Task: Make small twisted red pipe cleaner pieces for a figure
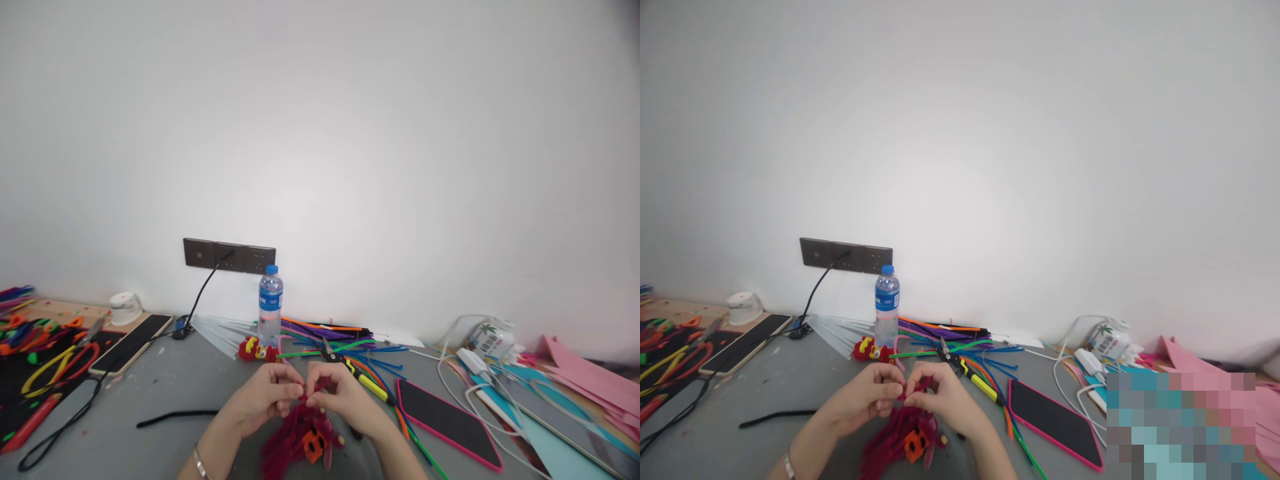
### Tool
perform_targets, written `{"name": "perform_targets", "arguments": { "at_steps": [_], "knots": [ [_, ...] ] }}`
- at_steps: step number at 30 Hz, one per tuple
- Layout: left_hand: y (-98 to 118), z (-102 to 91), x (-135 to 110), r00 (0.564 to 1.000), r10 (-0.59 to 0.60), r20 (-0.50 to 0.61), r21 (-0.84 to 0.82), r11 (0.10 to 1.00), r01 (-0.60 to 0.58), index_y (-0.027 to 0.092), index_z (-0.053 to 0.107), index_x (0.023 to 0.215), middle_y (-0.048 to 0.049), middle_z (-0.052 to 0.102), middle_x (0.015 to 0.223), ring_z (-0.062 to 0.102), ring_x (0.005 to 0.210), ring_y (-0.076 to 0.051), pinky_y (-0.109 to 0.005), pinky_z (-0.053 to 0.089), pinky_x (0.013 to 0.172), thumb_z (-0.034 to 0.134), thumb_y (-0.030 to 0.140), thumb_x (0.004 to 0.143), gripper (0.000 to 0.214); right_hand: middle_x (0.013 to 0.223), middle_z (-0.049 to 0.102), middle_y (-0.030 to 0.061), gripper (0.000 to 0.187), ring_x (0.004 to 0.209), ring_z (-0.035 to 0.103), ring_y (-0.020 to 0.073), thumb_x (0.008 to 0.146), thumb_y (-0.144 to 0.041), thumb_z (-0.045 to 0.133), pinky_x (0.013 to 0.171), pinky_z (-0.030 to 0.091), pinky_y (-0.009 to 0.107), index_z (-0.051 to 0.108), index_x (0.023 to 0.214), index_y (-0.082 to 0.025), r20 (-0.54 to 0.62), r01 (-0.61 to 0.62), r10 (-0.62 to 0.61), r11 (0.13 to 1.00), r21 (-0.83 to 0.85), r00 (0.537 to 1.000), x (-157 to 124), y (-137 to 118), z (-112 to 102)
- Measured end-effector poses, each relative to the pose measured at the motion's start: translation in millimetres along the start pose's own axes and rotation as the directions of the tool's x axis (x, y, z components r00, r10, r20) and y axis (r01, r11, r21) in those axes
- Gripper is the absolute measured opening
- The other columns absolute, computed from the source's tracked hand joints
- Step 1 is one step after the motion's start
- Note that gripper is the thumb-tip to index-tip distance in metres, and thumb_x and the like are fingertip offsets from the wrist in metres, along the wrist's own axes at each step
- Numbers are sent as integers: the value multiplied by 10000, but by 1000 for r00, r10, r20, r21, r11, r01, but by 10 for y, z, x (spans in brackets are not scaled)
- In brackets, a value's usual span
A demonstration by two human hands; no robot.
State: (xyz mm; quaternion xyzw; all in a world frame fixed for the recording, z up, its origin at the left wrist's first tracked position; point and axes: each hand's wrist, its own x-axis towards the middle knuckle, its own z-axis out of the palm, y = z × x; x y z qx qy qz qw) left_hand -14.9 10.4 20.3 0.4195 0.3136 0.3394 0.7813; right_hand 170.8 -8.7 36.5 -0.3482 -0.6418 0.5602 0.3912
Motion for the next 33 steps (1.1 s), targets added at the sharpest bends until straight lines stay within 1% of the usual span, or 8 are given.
{"name": "perform_targets", "arguments": {
  "at_steps": [5,11,15,20,23,25,30,33],
  "knots": [
    [-14,-18,4,998,-34,51,24,999,33,132,693,669,76,471,422,321,400,-33,-189,299,441,880,297,547,278,669,559,-27,173,650,496,123,705,-308,769,655,399,243,676,661,-169,37,63,-60,993,-99,998,-11,-62,-10],
    [-76,-78,35,994,-102,24,92,991,100,127,692,671,71,496,419,345,385,-36,-198,314,451,868,290,542,272,683,573,-20,192,674,519,138,723,-353,745,661,419,248,692,682,-173,66,15,0,973,-230,998,-48,-111,-48],
    [-74,-97,39,992,-128,-1,166,978,126,114,682,677,42,572,476,397,379,-40,-203,294,441,865,295,520,301,683,576,-22,107,685,535,139,720,-280,738,654,423,234,706,692,-181,46,-13,30,943,-331,998,-58,-103,-41],
    [-86,-141,49,990,-140,16,182,974,135,137,615,752,49,603,522,407,380,-37,-195,285,439,861,283,520,369,670,581,-29,25,673,540,128,688,-194,733,638,425,213,716,689,-176,54,-39,59,948,-317,997,-50,-69,-11],
    [-108,-167,61,994,-99,47,157,983,91,186,515,825,50,631,551,421,378,-43,-183,262,427,866,288,517,477,674,594,-27,18,678,548,133,684,-168,724,650,430,220,708,685,-177,59,-24,44,955,-294,997,-49,-67,-12],
    [-105,-183,66,998,-52,32,175,983,45,198,483,835,75,600,527,418,380,-42,-175,259,424,857,299,538,488,681,606,-23,22,683,550,141,692,-164,710,663,433,234,697,688,-182,38,-23,36,956,-293,999,-46,-56,-18],
    [-43,-270,74,994,75,-82,423,905,-33,177,530,822,54,609,536,473,461,-84,-184,318,443,808,277,564,392,642,589,-23,11,591,526,135,707,-172,652,571,411,235,646,701,-180,-54,-100,89,963,-252,995,-14,26,-49],
    [-42,-341,83,981,134,-141,584,811,-27,164,564,723,49,582,526,486,490,-106,-198,322,449,766,277,583,270,631,580,-22,32,585,495,132,707,-188,645,567,380,239,620,688,-180,-164,-93,46,952,-292,985,29,71,-75]
  ]
}}
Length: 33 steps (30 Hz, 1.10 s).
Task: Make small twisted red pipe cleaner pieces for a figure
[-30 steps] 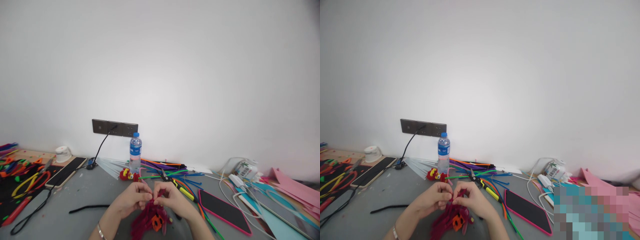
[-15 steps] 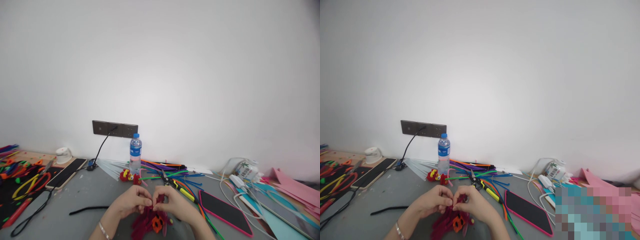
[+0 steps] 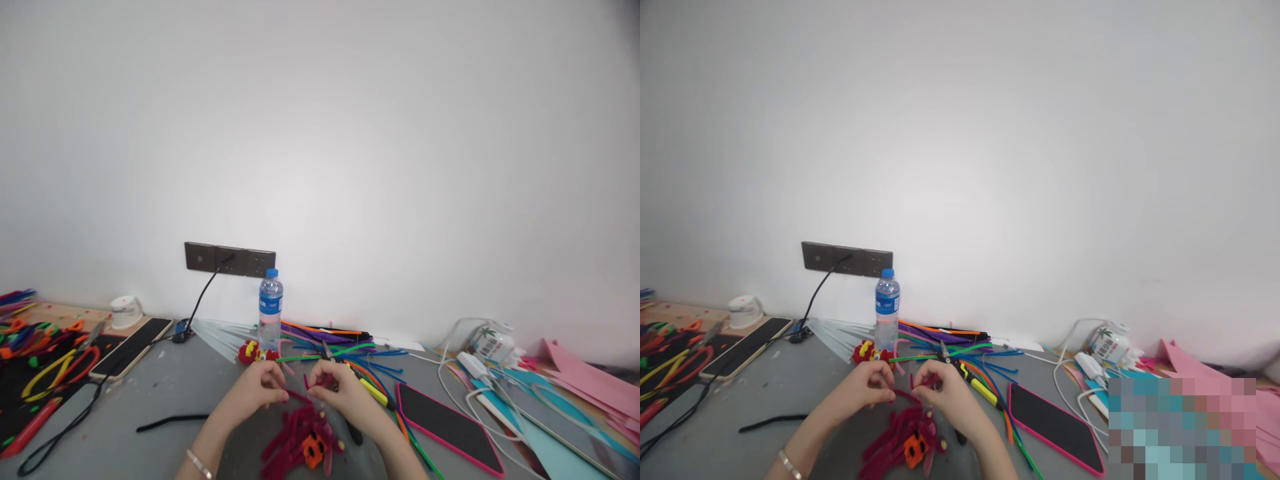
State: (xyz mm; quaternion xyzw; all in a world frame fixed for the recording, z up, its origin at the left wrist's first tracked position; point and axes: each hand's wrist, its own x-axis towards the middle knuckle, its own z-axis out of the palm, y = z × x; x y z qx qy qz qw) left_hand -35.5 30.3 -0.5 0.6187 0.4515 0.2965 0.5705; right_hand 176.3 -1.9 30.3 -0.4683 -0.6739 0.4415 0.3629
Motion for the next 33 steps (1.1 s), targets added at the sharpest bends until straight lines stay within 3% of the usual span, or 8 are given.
{"name": "perform_targets", "arguments": {
  "at_steps": [3,6,9,13,18,22,27,33],
  "knots": [
    [-71,0,17,999,2,-47,117,993,4,152,590,685,37,584,544,499,500,-117,-208,329,457,748,274,583,225,650,581,-18,53,610,483,140,713,-189,639,582,355,250,600,677,-185,-109,51,-57,997,-61,992,48,37,10],
    [-102,35,22,999,-35,-42,132,991,40,149,603,758,21,607,554,497,468,-123,-219,340,446,744,294,587,265,694,602,-5,48,649,512,158,722,-185,625,601,361,260,590,690,-187,-160,65,-78,994,-87,984,75,54,50],
    [-26,65,3,999,37,-22,106,994,-35,135,623,758,1,612,624,481,486,-114,-220,345,450,721,347,647,259,705,610,1,39,671,534,173,722,-188,623,628,382,271,593,697,-188,-188,80,-96,993,-90,977,78,28,103],
    [137,117,-32,983,181,-4,-38,983,-181,134,652,813,29,550,625,428,506,-94,-208,327,470,673,452,743,325,723,621,3,23,690,556,176,715,-167,607,655,417,275,605,715,-190,-183,126,-129,992,-30,975,68,-35,154],
    [181,250,-22,986,159,-48,-186,968,-166,152,591,732,89,389,516,289,437,-64,-196,242,412,672,595,705,451,703,608,-4,55,692,565,173,720,-169,623,673,438,274,588,690,-198,-200,165,-162,986,-4,966,68,-49,183],
    [177,309,-8,988,130,-85,-269,952,-148,161,561,684,99,362,496,267,425,-53,-194,209,406,706,630,646,492,710,588,-8,113,691,557,167,726,-229,678,670,447,273,575,690,-201,-204,175,-157,982,75,966,65,-28,191],
    [206,300,-23,988,127,-91,-271,951,-147,155,550,643,89,377,495,255,429,-53,-206,176,415,693,651,644,516,701,587,-9,248,648,578,162,745,-387,709,639,457,282,550,763,-198,-123,147,-110,924,354,986,57,-21,196],
    [223,295,-47,980,181,-80,-186,963,-193,144,583,645,73,393,496,317,475,-81,-214,216,467,660,608,718,476,661,534,-30,307,606,517,135,749,-458,705,606,413,260,558,749,-189,-134,152,-112,927,342,985,77,-13,183]
  ]
}}
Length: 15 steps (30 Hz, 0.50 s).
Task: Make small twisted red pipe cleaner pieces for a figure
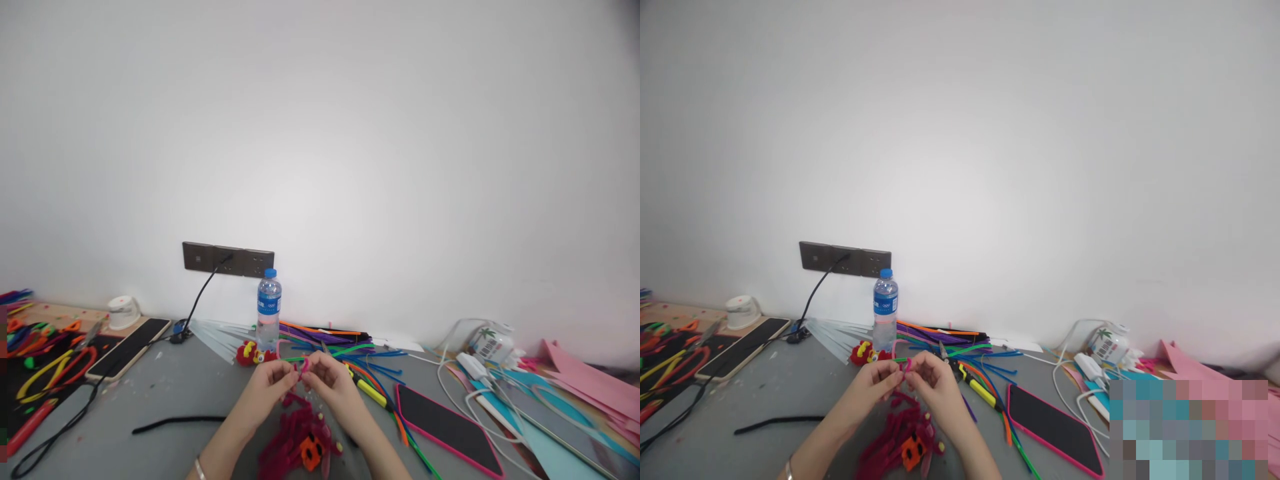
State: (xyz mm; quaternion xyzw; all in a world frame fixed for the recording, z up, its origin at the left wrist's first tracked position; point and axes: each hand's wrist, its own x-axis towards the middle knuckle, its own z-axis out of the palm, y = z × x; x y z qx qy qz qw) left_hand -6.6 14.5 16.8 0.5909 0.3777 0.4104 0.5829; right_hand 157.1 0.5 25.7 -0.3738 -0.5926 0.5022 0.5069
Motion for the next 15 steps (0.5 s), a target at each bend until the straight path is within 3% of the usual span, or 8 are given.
{"name": "perform_targets", "arguments": {
  "at_steps": [8,15],
  "knots": [
    [-36,-4,-18,989,-6,145,41,999,0,132,606,631,24,518,560,382,494,-91,-217,271,498,687,571,714,455,637,502,-49,295,584,496,123,755,-442,687,582,392,243,521,743,-198,102,-78,74,997,29,992,-19,-33,-22],
    [-55,-71,-27,979,-61,195,95,995,43,123,624,592,27,503,522,414,489,-98,-226,277,500,710,507,712,412,660,539,-52,312,529,481,91,741,-432,709,516,366,210,511,783,-194,189,-152,138,987,61,972,-42,-54,-9]
  ]
}}
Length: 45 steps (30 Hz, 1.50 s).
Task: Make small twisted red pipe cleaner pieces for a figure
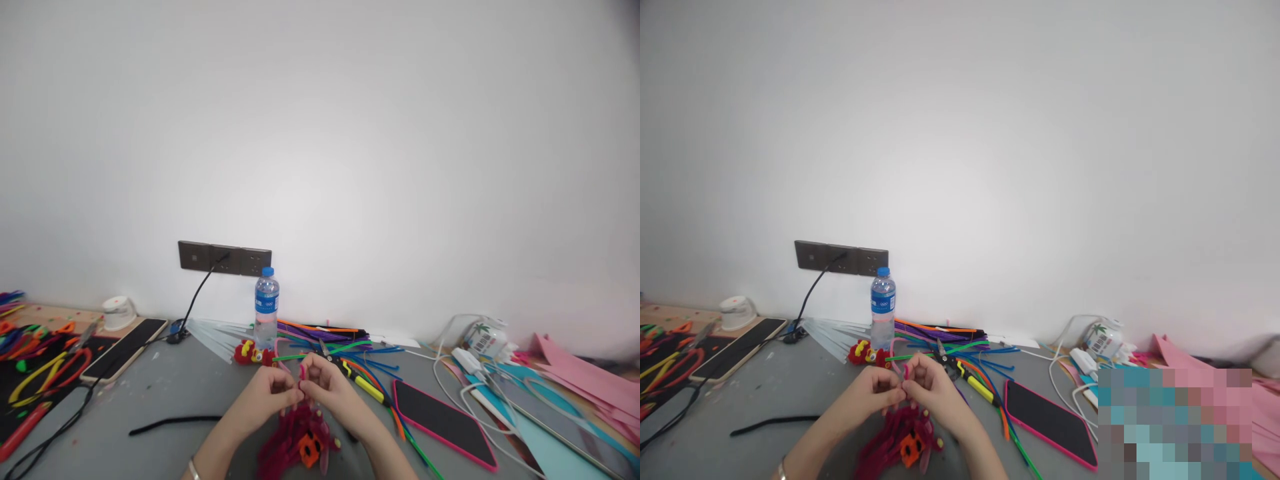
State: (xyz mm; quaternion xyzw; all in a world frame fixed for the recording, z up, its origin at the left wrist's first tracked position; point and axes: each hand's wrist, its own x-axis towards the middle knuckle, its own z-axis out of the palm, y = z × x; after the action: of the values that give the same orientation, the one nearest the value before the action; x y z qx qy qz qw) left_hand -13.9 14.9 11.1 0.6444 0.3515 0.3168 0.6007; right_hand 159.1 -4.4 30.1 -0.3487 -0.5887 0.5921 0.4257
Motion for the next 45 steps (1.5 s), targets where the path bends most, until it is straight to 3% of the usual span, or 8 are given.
{"name": "perform_targets", "arguments": {
  "at_steps": [6,13,17,21,32,36,40,45],
  "knots": [
    [3,-40,9,1000,18,-5,-14,1000,-18,122,629,639,5,571,579,464,529,-114,-229,330,523,706,451,722,348,629,618,-24,357,496,542,103,707,-461,745,507,381,216,533,722,-173,4,-63,63,997,35,998,2,21,-33],
    [-69,-31,77,965,149,-217,-16,988,-156,133,685,827,-18,638,666,529,609,-145,-233,381,572,748,359,707,263,619,635,-13,351,540,565,125,669,-446,784,597,417,256,570,695,-170,-177,5,31,980,199,984,66,114,-13],
    [-83,24,106,915,255,-313,-52,957,-285,147,699,731,-3,603,671,503,621,-135,-227,375,579,773,313,676,190,566,510,-51,343,506,403,82,656,-419,797,519,296,219,581,602,-158,-281,124,-80,982,142,956,112,166,22],
    [-61,52,104,857,346,-381,-35,921,-387,156,722,674,-11,588,665,504,628,-142,-226,374,563,770,279,673,132,559,404,-70,366,495,298,73,669,-443,782,486,205,225,562,579,-165,-298,172,-113,968,180,948,129,206,54],
    [20,82,35,771,471,-429,85,870,-485,188,749,641,-34,630,650,565,658,-170,-246,451,605,765,236,693,72,560,409,-62,333,512,301,80,679,-406,777,496,205,232,582,568,-161,-289,177,-123,970,169,949,95,182,60],
    [19,85,32,765,464,-446,69,870,-488,185,737,648,-27,618,656,560,662,-167,-243,451,613,748,249,713,91,575,445,-51,296,507,313,81,690,-416,764,496,219,234,635,621,-158,-250,149,-111,979,142,962,87,150,34],
    [30,101,23,773,437,-460,32,878,-477,179,698,667,-15,583,687,535,689,-159,-224,433,616,713,273,758,131,593,460,-41,275,534,333,96,711,-415,747,507,235,233,643,656,-166,-275,203,-190,979,19,943,72,80,23],
    [43,192,12,823,374,-428,-109,882,-458,182,687,737,-13,575,754,531,731,-157,-212,433,626,709,300,766,124,603,437,-44,298,548,340,98,739,-423,725,512,252,225,599,639,-172,-269,237,-222,971,26,937,67,67,68]
  ]
}}
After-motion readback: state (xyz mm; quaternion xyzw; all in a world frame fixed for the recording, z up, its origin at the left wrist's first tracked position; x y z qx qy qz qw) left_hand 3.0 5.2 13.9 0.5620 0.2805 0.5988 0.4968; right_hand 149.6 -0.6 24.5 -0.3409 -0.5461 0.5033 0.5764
